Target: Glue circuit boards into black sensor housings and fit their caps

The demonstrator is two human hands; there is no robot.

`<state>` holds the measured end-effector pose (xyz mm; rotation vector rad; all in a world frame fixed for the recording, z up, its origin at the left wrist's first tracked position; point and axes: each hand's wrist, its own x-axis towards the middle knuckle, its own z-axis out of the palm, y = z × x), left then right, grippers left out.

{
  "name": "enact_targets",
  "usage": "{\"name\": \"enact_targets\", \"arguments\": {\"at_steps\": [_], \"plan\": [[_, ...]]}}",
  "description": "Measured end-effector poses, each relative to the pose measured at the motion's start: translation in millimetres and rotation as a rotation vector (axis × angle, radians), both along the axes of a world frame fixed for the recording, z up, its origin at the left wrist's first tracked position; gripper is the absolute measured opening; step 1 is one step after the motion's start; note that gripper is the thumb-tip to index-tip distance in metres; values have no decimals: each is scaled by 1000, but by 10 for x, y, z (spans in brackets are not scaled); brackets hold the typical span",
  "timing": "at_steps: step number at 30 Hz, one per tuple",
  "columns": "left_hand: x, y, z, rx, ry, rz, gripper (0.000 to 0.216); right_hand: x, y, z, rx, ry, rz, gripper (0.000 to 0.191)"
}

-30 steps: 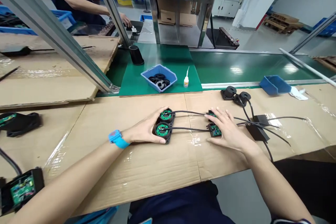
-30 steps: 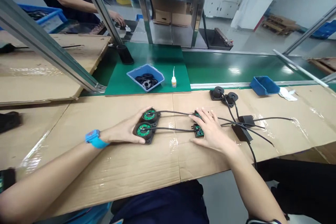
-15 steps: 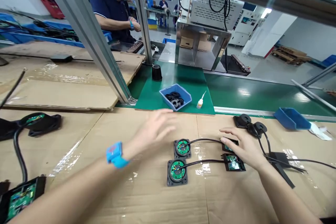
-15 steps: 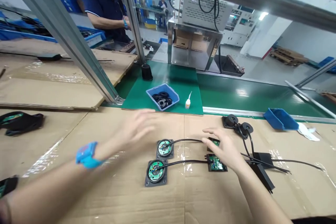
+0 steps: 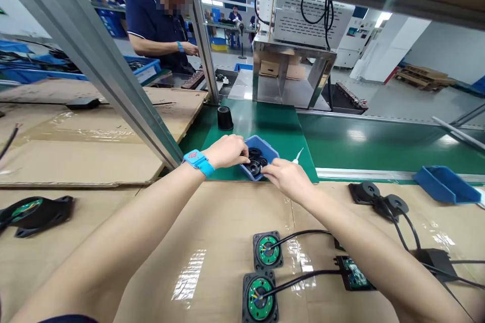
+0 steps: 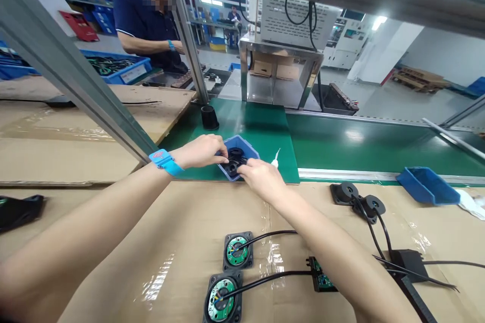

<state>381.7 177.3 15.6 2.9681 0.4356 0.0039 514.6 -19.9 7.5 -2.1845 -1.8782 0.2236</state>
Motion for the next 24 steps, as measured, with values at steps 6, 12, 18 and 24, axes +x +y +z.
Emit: {"name": "enact_targets", "arguments": {"at_steps": [6, 12, 18, 24], "plan": [[-220, -86, 129, -56, -213, 121, 44, -113, 472, -36, -60, -89, -93, 29], [-1008, -676, 170, -460, -42, -146, 48, -106, 537, -69, 1, -32, -84, 20], [-1433, -1159, -365, -676, 62, -293, 39, -322, 51, 1, 152, 125, 4, 16], [-1731, -1377, -479, -553, -162, 181, 38, -781, -171, -241, -16, 190, 352, 5]]}}
